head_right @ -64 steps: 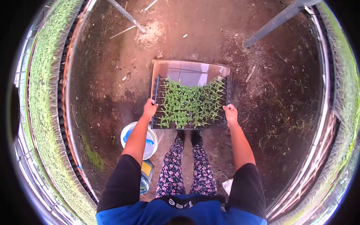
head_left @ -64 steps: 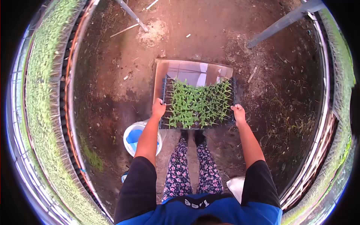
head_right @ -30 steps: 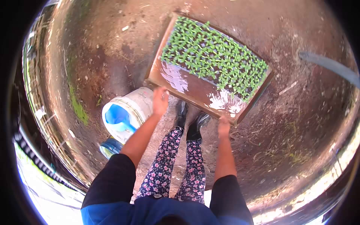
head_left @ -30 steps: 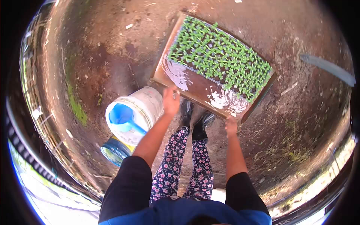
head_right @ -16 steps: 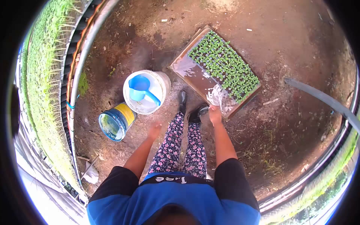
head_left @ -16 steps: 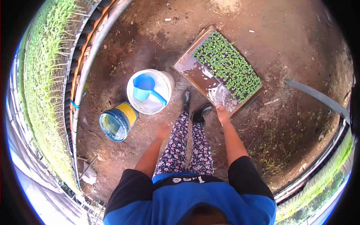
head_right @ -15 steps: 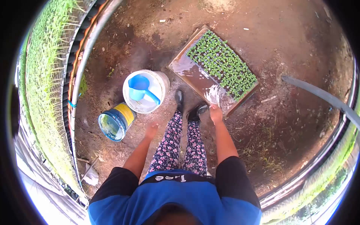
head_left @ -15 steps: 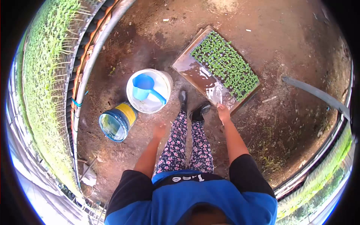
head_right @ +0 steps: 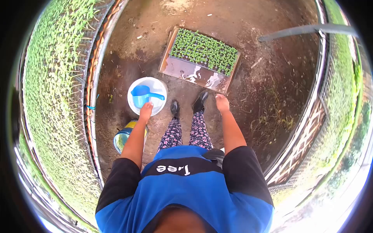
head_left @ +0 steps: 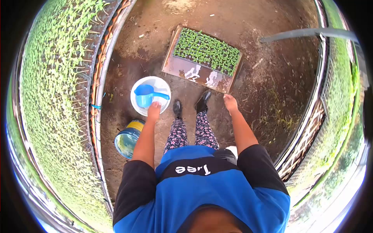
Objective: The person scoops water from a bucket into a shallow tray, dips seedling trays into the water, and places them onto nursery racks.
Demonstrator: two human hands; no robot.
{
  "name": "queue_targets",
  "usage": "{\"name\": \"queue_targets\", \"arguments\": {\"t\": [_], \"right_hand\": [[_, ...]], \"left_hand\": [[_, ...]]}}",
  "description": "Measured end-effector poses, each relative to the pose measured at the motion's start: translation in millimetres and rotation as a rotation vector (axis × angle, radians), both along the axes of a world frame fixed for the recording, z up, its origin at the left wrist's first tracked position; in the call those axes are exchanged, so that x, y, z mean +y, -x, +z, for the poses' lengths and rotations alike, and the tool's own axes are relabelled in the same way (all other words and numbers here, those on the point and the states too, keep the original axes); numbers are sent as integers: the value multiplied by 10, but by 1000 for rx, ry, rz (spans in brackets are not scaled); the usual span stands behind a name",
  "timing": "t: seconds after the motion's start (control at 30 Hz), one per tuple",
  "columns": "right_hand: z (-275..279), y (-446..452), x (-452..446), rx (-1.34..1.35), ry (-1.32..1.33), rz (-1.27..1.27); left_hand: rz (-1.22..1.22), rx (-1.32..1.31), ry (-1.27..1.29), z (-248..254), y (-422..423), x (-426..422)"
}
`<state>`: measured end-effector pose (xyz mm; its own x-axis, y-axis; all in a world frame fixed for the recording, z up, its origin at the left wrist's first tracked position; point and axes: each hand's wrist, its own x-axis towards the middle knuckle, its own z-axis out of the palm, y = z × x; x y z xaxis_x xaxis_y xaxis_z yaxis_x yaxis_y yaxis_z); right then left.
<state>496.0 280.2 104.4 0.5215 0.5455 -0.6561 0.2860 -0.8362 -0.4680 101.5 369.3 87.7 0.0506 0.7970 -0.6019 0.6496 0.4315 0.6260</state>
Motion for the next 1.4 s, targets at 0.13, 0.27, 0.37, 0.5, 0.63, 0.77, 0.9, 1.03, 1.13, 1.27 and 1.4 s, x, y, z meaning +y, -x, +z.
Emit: {"name": "queue_targets", "arguments": {"t": [0.13,0.27,0.37,0.5,0.63,0.77,0.9,1.03,1.13,1.27,1.4], "right_hand": [[292,499,-25,111,-75,-51],[672,727,-167,52,-184,-76],[760,741,-366,72,-178,-158],[778,555,-717,70,-192,-254],[835,292,-1070,26,-80,-350],[776,139,-1418,-99,-24,-328],[674,114,-1559,-67,-10,-386],[647,151,-1428,1,-76,-450],[570,160,-1280,51,-127,-403],[593,101,-982,103,-148,-407],[353,-142,-833,140,-183,-406]], "left_hand": [[-85,-148,-88,344,-291,502],[-103,-255,-34,490,-405,589],[-248,-172,-6,719,-327,469],[-620,61,-74,838,116,239],[-590,231,22,915,543,157],[-322,127,115,838,718,33],[-319,111,174,892,615,-87],[-360,104,182,941,419,-42],[-355,78,168,842,338,32],[-308,11,212,894,-98,297],[-351,-15,109,687,-623,496]]}}
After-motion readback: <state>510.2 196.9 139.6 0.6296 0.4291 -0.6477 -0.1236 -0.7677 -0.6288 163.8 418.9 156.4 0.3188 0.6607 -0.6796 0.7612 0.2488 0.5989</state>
